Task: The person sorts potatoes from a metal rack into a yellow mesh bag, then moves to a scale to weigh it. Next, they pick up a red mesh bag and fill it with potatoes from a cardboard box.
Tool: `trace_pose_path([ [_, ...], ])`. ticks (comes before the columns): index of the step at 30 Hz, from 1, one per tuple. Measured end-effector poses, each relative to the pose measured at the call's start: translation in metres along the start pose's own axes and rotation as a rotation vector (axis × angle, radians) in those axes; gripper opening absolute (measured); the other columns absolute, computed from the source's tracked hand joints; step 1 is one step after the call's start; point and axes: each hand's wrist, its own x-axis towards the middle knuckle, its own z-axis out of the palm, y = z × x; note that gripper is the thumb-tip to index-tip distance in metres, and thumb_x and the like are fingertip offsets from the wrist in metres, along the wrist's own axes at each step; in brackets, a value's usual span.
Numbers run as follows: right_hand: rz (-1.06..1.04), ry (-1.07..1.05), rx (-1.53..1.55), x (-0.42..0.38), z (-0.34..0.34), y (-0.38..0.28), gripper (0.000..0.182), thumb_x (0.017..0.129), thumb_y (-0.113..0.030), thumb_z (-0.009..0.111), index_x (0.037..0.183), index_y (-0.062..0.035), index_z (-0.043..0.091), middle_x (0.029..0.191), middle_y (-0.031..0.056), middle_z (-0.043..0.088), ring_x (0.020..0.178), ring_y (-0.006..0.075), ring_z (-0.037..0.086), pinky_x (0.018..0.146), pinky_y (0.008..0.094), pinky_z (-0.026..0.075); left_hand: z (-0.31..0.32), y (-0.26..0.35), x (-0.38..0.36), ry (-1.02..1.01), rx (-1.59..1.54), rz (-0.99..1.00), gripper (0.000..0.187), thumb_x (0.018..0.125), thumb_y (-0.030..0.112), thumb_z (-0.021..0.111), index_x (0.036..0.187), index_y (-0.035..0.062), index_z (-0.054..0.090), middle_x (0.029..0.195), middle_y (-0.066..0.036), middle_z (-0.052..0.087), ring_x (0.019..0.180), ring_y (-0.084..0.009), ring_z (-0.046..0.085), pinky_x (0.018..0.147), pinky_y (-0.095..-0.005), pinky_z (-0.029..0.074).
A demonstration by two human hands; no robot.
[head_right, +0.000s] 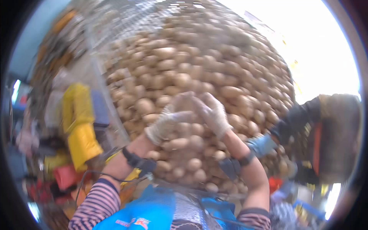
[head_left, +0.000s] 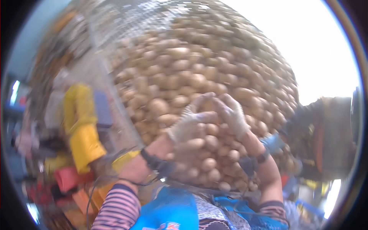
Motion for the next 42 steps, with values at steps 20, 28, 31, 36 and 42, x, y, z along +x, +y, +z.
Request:
trace_pose_path([
  [20,-0.073,0.000,-0.841,-0.160,-0.023,-0.018,0.024,0.090,-0.024,0.057,0.102,-0.0030,0.062,0.079,-0.0015,0.057,0.070,0.0055,0.048,0.062,0.0208,0.040,-0.319,-0.319,-0.314,1.295,-1.010,0.646,0.030,0.082,0.050,0.063,0.087,0.0204,0.058,0.075,0.002,0.058,0.058,-0.0136,0.057,0.043,-0.0267,0.051],
  [28,0.084,0.108,-0.711,-0.174,-0.022,0.010,0.021,0.090,-0.021,0.059,0.098,-0.0020,0.063,0.074,-0.0029,0.053,0.062,0.0038,0.048,0.054,0.0195,0.040,-0.309,-0.452,-0.382,1.258,-1.580,0.296,0.019,0.080,0.042,0.063,0.082,0.0246,0.056,0.071,0.005,0.056,0.063,-0.0115,0.055,0.044,-0.0266,0.048],
  [31,-0.329,-0.114,-1.115,-0.172,-0.009,0.012,0.022,0.090,-0.018,0.058,0.101,-0.0004,0.064,0.074,-0.0032,0.053,0.064,0.0047,0.048,0.055,0.0212,0.041,-0.346,-0.362,-0.380,1.125,-1.256,0.513,0.022,0.077,0.036,0.063,0.066,0.0215,0.051,0.055,0.004,0.047,0.046,-0.0117,0.047,0.039,-0.0243,0.042],
  [36,0.100,0.046,-0.705,-0.208,0.029,-0.008,0.024,0.093,-0.017,0.053,0.110,-0.0006,0.058,0.097,0.0006,0.059,0.087,0.0080,0.055,0.074,0.0238,0.047,-0.518,-0.219,-0.370,0.640,-0.826,0.799,0.027,0.089,0.033,0.052,0.096,0.0073,0.059,0.080,-0.007,0.060,0.074,-0.0195,0.060,0.066,-0.0363,0.052],
  [42,0.155,0.178,-0.637,-0.227,-0.026,-0.014,0.020,0.090,-0.022,0.060,0.100,-0.0047,0.062,0.082,-0.0030,0.058,0.072,0.0046,0.052,0.061,0.0199,0.044,-0.466,-0.142,-0.214,0.513,-0.285,0.641,0.022,0.083,0.023,0.063,0.101,0.0099,0.061,0.079,0.001,0.057,0.070,-0.0094,0.057,0.051,-0.0213,0.046],
])
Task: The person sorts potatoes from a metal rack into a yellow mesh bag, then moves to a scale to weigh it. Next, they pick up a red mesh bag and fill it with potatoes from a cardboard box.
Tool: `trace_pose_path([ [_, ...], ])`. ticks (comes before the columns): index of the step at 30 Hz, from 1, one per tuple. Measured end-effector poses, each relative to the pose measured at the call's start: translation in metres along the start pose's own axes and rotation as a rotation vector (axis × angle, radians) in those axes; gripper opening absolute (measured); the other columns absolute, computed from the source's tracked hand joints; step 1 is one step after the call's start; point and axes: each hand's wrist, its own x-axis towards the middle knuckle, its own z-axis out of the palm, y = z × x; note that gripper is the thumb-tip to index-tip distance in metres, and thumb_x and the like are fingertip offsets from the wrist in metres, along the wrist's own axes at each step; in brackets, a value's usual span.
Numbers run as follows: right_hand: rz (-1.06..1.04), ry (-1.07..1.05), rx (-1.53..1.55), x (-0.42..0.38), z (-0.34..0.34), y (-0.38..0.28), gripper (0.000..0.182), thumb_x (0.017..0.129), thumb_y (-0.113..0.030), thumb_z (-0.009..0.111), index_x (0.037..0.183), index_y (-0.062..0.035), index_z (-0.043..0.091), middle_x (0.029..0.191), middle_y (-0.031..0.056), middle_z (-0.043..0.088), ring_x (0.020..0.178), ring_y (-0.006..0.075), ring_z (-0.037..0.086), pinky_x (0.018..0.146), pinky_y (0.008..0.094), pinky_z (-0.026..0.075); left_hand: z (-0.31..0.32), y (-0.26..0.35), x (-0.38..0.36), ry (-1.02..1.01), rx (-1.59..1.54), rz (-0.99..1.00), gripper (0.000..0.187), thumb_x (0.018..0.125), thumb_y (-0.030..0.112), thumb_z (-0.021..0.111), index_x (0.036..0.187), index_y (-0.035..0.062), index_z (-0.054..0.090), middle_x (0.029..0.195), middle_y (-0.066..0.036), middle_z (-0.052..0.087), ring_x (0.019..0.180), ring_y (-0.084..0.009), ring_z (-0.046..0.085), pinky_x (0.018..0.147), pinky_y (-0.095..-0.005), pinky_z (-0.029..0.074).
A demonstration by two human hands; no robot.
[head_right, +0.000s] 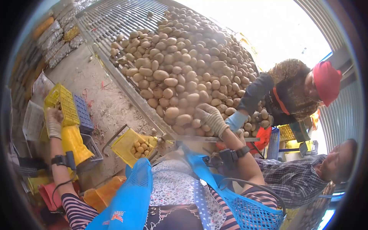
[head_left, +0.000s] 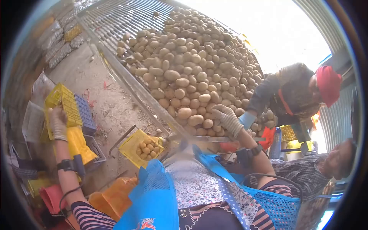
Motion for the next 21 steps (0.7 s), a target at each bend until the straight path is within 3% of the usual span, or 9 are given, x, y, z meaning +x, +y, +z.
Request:
trace_pose_path([
  [2,0.003,0.002,0.010,0.018,-0.018,0.017,0.021,0.090,-0.023,0.061,0.100,-0.0052,0.062,0.084,-0.0026,0.059,0.073,0.0043,0.051,0.062,0.0199,0.044,0.143,-0.029,-0.030,0.364,0.307,0.041,0.022,0.084,0.024,0.065,0.101,0.0106,0.061,0.078,0.003,0.053,0.067,-0.0067,0.052,0.051,-0.0187,0.041],
  [4,0.058,-0.007,0.042,0.037,-0.030,0.016,0.021,0.088,-0.023,0.062,0.099,-0.0047,0.062,0.084,-0.0014,0.061,0.075,0.0071,0.053,0.064,0.0241,0.046,0.235,-0.056,-0.037,-0.055,0.572,-0.022,0.021,0.087,0.013,0.060,0.108,0.0111,0.062,0.086,0.001,0.059,0.074,-0.0079,0.055,0.061,-0.0225,0.046],
  [9,-0.141,-0.012,-0.247,0.119,-0.058,0.021,0.026,0.088,-0.023,0.064,0.104,-0.0024,0.062,0.087,-0.0024,0.062,0.080,0.0112,0.056,0.070,0.0270,0.048,0.404,-0.146,-0.001,-0.737,1.398,0.884,0.038,0.077,0.002,0.057,0.114,0.0097,0.059,0.111,-0.010,0.062,0.107,-0.0255,0.057,0.089,-0.0357,0.046],
  [11,-0.423,0.086,-0.677,0.150,-0.054,0.011,0.025,0.087,-0.022,0.064,0.103,-0.0027,0.063,0.089,-0.0018,0.062,0.081,0.0092,0.054,0.071,0.0255,0.047,0.444,-0.174,0.018,-0.827,1.483,0.956,0.053,0.069,0.001,0.062,0.121,0.0102,0.054,0.118,-0.013,0.057,0.110,-0.0319,0.053,0.095,-0.0397,0.043],
  [12,-0.258,0.023,-0.412,0.155,-0.050,-0.006,0.022,0.087,-0.018,0.064,0.102,-0.0023,0.062,0.089,-0.0019,0.062,0.079,0.0092,0.054,0.070,0.0257,0.047,0.454,-0.185,0.029,-0.837,1.501,0.930,0.053,0.069,0.001,0.062,0.121,0.0102,0.054,0.118,-0.013,0.057,0.110,-0.0319,0.053,0.095,-0.0397,0.043],
  [15,-0.405,-0.032,-0.142,0.188,-0.042,0.006,0.019,0.089,-0.016,0.061,0.103,-0.0024,0.062,0.087,-0.0034,0.061,0.075,0.0080,0.053,0.066,0.0247,0.046,0.460,-0.200,0.055,-0.940,1.515,0.683,0.063,0.066,0.007,0.069,0.125,0.0122,0.049,0.124,-0.012,0.053,0.109,-0.0299,0.055,0.092,-0.0399,0.045],
  [16,-0.187,-0.053,0.000,0.184,-0.038,-0.013,0.017,0.091,-0.014,0.059,0.103,-0.0032,0.062,0.086,-0.0045,0.060,0.074,0.0051,0.051,0.063,0.0216,0.044,0.462,-0.188,0.046,-0.842,1.227,0.412,0.061,0.069,0.009,0.070,0.126,0.0109,0.048,0.122,-0.012,0.053,0.109,-0.0285,0.055,0.091,-0.0398,0.047],
  [19,-0.274,0.080,0.218,0.198,-0.023,-0.001,0.012,0.089,-0.012,0.059,0.097,-0.0041,0.062,0.081,-0.0011,0.060,0.077,0.0070,0.052,0.068,0.0245,0.046,0.459,-0.161,0.034,-0.708,-0.083,-0.453,0.061,0.077,0.017,0.068,0.131,0.0050,0.042,0.119,-0.015,0.054,0.109,-0.0258,0.057,0.090,-0.0398,0.051],
  [21,-0.280,0.066,0.304,0.207,-0.011,-0.002,0.011,0.090,-0.011,0.058,0.096,-0.0039,0.063,0.081,-0.0011,0.060,0.076,0.0063,0.052,0.067,0.0243,0.046,0.455,-0.146,0.016,-0.592,-0.284,-0.596,0.064,0.078,0.023,0.067,0.132,0.0016,0.038,0.119,-0.019,0.053,0.109,-0.0267,0.058,0.093,-0.0405,0.051],
])
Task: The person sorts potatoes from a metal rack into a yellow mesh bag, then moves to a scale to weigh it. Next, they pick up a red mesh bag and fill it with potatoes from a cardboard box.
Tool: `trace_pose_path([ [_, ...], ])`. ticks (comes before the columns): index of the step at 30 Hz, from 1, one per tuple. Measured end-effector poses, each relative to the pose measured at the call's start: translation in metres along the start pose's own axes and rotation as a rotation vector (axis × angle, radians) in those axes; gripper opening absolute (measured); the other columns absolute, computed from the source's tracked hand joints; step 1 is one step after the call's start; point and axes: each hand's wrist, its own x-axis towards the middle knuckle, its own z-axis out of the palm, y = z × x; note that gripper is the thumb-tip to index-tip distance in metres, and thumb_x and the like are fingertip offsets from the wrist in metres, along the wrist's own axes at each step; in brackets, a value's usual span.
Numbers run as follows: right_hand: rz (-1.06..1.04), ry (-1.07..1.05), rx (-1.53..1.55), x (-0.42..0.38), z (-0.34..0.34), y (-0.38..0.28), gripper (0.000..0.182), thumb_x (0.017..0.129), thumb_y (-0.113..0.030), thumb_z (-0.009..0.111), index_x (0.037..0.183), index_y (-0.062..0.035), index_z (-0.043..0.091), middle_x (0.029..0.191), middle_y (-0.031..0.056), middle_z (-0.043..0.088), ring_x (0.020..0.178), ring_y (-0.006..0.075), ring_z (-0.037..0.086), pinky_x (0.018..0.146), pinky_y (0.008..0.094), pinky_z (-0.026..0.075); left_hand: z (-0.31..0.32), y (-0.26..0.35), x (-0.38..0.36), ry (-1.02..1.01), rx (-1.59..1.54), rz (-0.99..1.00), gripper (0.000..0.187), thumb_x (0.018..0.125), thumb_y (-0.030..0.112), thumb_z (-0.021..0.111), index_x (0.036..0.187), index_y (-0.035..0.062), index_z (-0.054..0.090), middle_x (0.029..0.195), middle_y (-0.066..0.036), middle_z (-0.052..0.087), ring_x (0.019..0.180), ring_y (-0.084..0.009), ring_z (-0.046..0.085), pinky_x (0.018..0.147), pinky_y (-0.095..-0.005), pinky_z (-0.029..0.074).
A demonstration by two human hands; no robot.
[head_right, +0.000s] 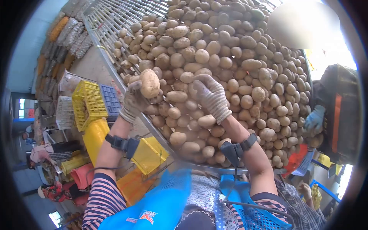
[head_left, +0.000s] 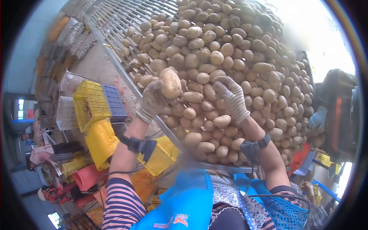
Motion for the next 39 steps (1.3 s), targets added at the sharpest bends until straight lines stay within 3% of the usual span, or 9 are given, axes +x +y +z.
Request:
trace_pose_path([
  [2,-0.026,-0.093,0.226,0.003,0.016,-0.004,0.013,0.090,-0.012,0.058,0.099,-0.0038,0.063,0.083,0.0000,0.061,0.077,0.0065,0.054,0.067,0.0235,0.046,0.011,0.001,-0.013,-0.305,-0.410,-0.104,0.063,0.082,0.029,0.062,0.133,0.0031,0.037,0.122,-0.018,0.052,0.106,-0.0259,0.059,0.089,-0.0397,0.054],
  [5,0.022,-0.155,0.430,-0.012,0.070,-0.035,0.046,0.086,-0.010,0.063,0.128,-0.0058,0.045,0.104,0.0059,0.056,0.086,0.0105,0.056,0.071,0.0231,0.050,0.025,-0.012,-0.030,-0.093,-0.425,-0.050,0.054,0.086,0.032,0.057,0.130,0.0049,0.041,0.121,-0.015,0.053,0.105,-0.0251,0.059,0.086,-0.0379,0.054],
  [6,0.115,-0.206,0.240,-0.024,0.081,-0.050,0.054,0.081,-0.014,0.068,0.130,-0.0078,0.044,0.108,0.0098,0.057,0.093,0.0157,0.057,0.079,0.0291,0.050,0.030,-0.020,-0.036,0.004,-0.441,-0.028,0.050,0.089,0.034,0.055,0.129,0.0058,0.043,0.120,-0.014,0.053,0.104,-0.0247,0.059,0.084,-0.0370,0.054],
  [8,-0.489,-0.077,-0.179,-0.031,0.115,-0.017,0.041,0.079,-0.024,0.067,0.116,-0.0104,0.056,0.099,0.0132,0.061,0.090,0.0309,0.061,0.081,0.0413,0.048,0.057,-0.036,-0.067,0.136,-0.314,-0.055,0.049,0.092,0.043,0.046,0.126,0.0074,0.046,0.114,-0.011,0.056,0.096,-0.0202,0.061,0.078,-0.0324,0.055],
  [14,-0.348,-0.412,-1.140,-0.070,0.086,0.002,0.024,0.079,-0.016,0.058,0.102,-0.0119,0.061,0.094,0.0081,0.064,0.090,0.0288,0.060,0.080,0.0431,0.045,-0.071,-0.144,-0.227,0.289,-0.541,0.000,0.061,0.084,0.060,0.046,0.116,0.0087,0.053,0.096,-0.012,0.062,0.063,-0.0188,0.059,0.054,-0.0265,0.051],
  [17,-0.532,-0.130,-1.062,-0.048,0.076,0.030,0.034,0.078,-0.016,0.057,0.112,-0.0129,0.058,0.112,0.0103,0.059,0.106,0.0267,0.055,0.089,0.0429,0.042,-0.122,-0.178,-0.272,0.746,-0.580,-0.120,0.060,0.085,0.059,0.046,0.117,0.0089,0.052,0.098,-0.012,0.061,0.066,-0.0204,0.059,0.056,-0.0273,0.051],
  [21,-0.365,-0.162,-1.458,-0.033,0.094,0.050,0.052,0.076,-0.019,0.059,0.127,-0.0131,0.047,0.139,0.0141,0.038,0.129,0.0324,0.034,0.097,0.0497,0.038,-0.148,-0.179,-0.296,0.919,-0.263,-0.190,0.054,0.085,0.050,0.053,0.121,0.0091,0.049,0.115,-0.013,0.053,0.091,-0.0237,0.059,0.072,-0.0347,0.054],
  [30,-0.610,0.093,-1.123,-0.187,0.048,0.042,0.041,0.074,-0.019,0.060,0.113,-0.0093,0.054,0.124,0.0124,0.050,0.117,0.0328,0.046,0.095,0.0477,0.036,-0.057,-0.173,-0.252,0.692,0.582,0.067,0.055,0.084,0.019,0.063,0.132,0.0034,0.042,0.119,-0.009,0.052,0.095,-0.0174,0.055,0.079,-0.0314,0.049],
  [39,-0.585,0.722,-1.154,-0.185,-0.074,0.023,0.053,0.079,-0.016,0.061,0.129,-0.0062,0.044,0.132,0.0182,0.042,0.121,0.0374,0.042,0.100,0.0486,0.036,0.020,-0.203,-0.114,0.377,2.045,0.755,0.069,0.078,0.026,0.069,0.138,0.0113,0.038,0.140,-0.020,0.034,0.130,-0.0422,0.029,0.107,-0.0501,0.025],
])
